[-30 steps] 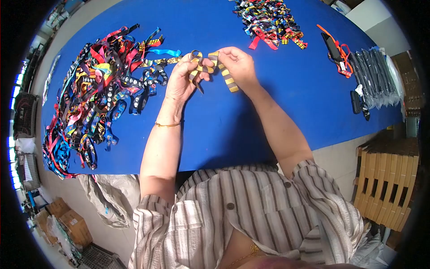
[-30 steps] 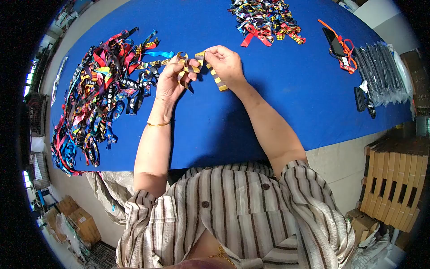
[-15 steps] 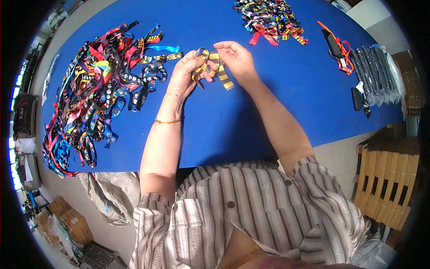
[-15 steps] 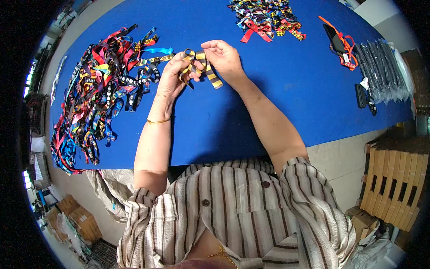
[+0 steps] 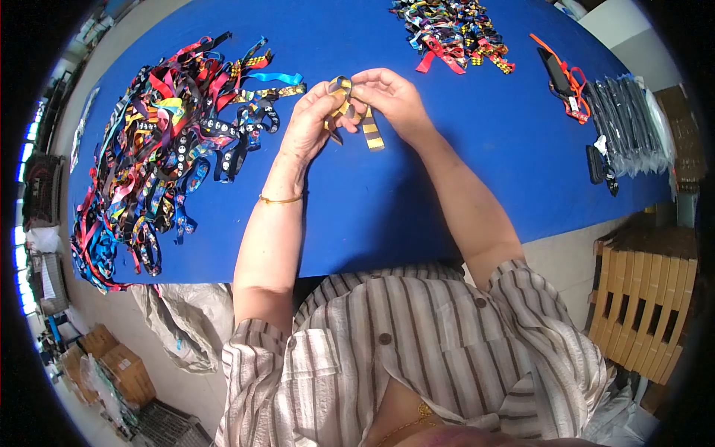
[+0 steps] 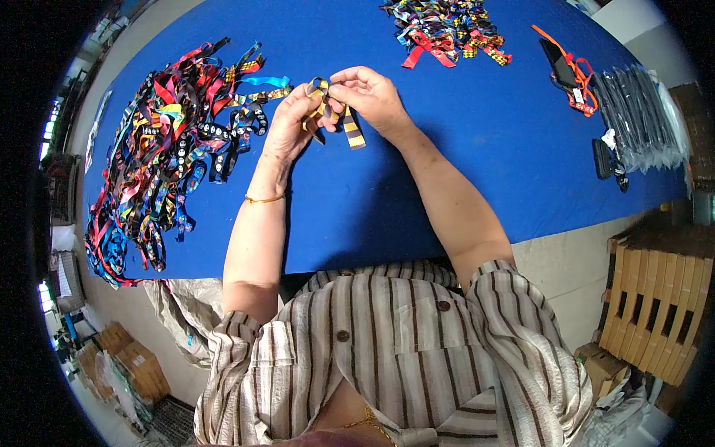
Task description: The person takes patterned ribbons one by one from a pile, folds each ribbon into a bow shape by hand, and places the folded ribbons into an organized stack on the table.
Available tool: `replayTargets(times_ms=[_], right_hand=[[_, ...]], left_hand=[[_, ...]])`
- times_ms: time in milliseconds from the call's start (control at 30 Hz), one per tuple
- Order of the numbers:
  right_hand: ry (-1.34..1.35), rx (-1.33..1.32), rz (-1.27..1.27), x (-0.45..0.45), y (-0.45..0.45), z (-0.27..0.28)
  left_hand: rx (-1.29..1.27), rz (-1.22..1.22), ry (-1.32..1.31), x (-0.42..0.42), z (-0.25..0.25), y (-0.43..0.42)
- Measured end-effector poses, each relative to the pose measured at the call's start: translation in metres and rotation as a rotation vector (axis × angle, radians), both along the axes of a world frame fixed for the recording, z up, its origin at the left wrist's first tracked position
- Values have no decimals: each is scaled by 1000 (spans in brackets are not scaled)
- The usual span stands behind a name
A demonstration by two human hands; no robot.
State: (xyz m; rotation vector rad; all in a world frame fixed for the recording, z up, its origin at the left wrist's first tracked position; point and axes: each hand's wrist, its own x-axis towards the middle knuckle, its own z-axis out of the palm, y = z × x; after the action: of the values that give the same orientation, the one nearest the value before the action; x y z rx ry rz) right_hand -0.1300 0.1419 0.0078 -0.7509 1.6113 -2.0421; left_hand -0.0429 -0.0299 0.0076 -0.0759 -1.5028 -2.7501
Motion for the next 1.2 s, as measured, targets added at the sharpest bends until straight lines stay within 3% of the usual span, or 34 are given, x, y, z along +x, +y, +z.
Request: replayTargets(times_ms=[300, 867, 1200], right_hand=[[-313, -351, -141, -18, 3, -6], [-308, -302, -147, -17, 1, -9], [-200, -173, -83, -15, -1, -16]], left_hand=[[172, 139, -6, -1, -6, -6], [262, 123, 11, -3, -5, -7], [164, 82, 59, 2, -1, -4]])
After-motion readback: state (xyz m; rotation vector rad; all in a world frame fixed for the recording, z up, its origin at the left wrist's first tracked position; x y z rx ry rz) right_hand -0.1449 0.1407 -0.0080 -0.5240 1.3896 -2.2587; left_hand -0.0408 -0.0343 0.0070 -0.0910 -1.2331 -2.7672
